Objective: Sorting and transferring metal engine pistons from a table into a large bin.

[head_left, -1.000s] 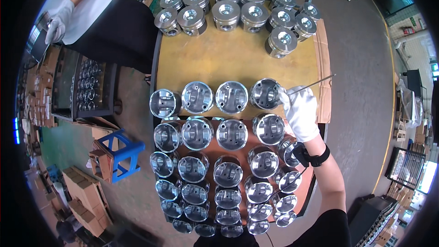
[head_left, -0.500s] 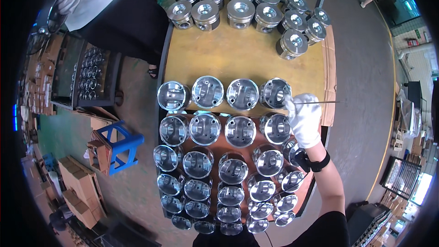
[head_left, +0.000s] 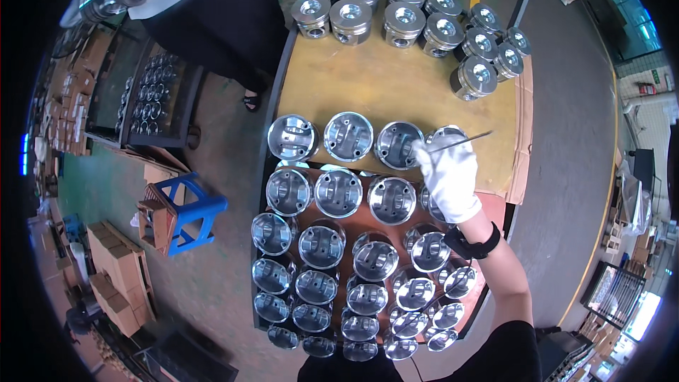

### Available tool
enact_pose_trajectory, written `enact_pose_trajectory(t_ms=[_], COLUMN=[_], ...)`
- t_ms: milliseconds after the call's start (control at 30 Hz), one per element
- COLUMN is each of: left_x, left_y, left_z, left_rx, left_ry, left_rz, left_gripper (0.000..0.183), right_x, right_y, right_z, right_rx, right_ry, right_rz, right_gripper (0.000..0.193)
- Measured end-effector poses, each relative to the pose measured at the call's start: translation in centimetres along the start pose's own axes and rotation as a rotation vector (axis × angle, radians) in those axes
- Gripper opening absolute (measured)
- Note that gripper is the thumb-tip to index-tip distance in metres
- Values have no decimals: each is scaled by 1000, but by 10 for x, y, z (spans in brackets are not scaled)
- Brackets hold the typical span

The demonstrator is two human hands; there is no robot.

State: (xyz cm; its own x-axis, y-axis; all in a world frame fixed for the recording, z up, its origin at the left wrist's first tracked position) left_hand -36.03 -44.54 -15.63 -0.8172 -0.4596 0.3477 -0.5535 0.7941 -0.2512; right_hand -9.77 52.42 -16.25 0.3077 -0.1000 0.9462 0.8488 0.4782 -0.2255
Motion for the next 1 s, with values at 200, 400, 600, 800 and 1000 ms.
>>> enact_pose_trajectory(t_ms=[200,400,600,800,1000], left_x=[-4,-10,-12,-26,-28], left_y=[-3,-26,-21,-35,-45], left_z=[4,17,16,23,26], left_rx=[19,43,-79,112,52], left_ry=[35,4,16,-127,-7], left_rz=[199,-213,464,-289,-236], left_gripper=[28,29,23,20,16], right_x=[-4,-41,-10,-51,-2], right_y=[-26,-23,-2,9,-16], right_z=[11,12,53,49,48], right_rx=[188,118,108,120,138], right_ry=[25,-82,172,22,235], right_rz=[-3,-407,40,-107,-141], right_gripper=[31,19,22,30,31])
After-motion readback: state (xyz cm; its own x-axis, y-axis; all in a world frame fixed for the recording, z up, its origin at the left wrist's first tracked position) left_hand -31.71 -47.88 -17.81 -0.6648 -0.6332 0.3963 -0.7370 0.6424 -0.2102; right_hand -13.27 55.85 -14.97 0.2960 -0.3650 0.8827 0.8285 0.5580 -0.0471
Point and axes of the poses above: each hand's wrist, its own z-axis towards the middle knuckle, its own x-axis out of the back of the hand, y = z × x, the point moved 6 cm from there along z, towards the middle knuckle, and after that the axes turned 10 degrees about -y, right-handed, at the moved point
